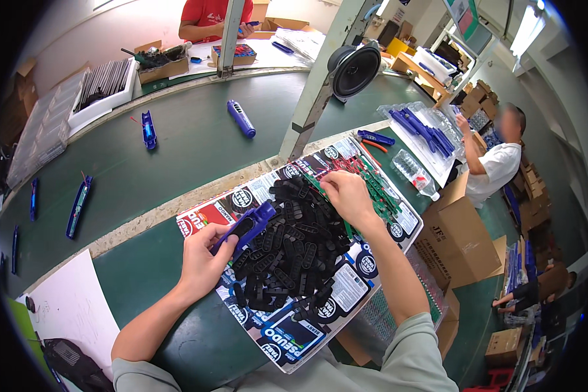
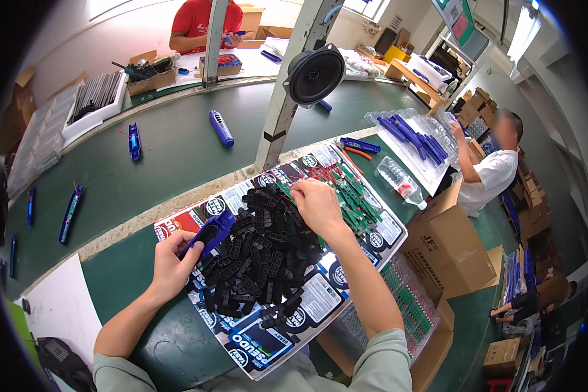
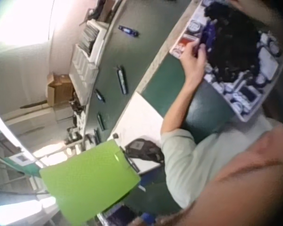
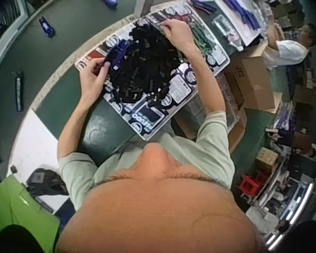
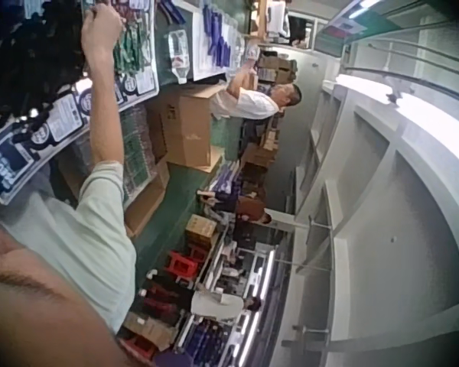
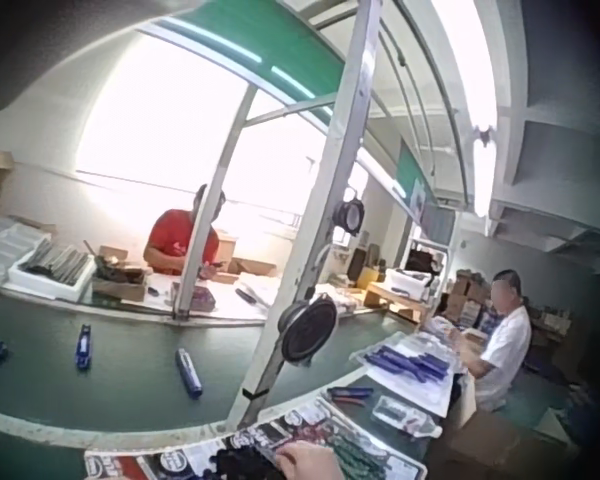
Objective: Insert circuit boards into plastic housings and organize them for production.
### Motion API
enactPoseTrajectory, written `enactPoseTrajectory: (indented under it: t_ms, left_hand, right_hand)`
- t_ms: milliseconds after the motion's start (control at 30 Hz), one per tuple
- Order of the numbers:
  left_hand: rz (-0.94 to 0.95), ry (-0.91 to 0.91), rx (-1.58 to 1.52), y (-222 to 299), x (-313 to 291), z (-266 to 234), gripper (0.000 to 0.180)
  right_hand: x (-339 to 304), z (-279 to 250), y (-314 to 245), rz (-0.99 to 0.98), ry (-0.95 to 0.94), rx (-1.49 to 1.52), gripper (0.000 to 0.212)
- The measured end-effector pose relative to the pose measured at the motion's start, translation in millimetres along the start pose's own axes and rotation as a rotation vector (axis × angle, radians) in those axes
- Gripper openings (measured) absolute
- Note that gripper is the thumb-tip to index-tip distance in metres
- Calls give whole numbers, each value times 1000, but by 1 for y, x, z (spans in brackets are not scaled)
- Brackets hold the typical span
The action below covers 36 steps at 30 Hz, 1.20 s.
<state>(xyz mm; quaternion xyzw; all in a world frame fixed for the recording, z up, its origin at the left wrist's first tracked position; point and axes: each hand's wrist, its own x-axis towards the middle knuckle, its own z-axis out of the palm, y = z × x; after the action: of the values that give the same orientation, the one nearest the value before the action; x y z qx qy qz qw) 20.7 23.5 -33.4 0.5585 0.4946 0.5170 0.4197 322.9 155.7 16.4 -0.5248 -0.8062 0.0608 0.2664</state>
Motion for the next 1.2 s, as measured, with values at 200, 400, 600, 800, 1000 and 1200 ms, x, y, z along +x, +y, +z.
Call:
enactPoseTrajectory:
  t_ms: [200,400,600,800,1000,1200]
  left_hand:
    - [-9,-1,27,-3,1,-1,13]
    - [62,6,61,-8,0,-4,12]
    - [-113,-52,-206,-5,4,-4,12]
    - [-199,-107,-348,0,5,-4,16]
    - [-173,-137,-579,6,0,-4,44]
    - [-97,-77,-601,17,-4,-2,42]
  right_hand:
    - [31,21,-5,121,-174,-97,18]
    - [33,23,-9,91,-142,-123,18]
    - [24,-10,-35,101,-57,480,15]
    - [-3,-31,-102,58,-135,924,23]
    - [-33,-19,-150,51,-75,1021,22]
    - [-47,8,-172,-14,1,1044,29]
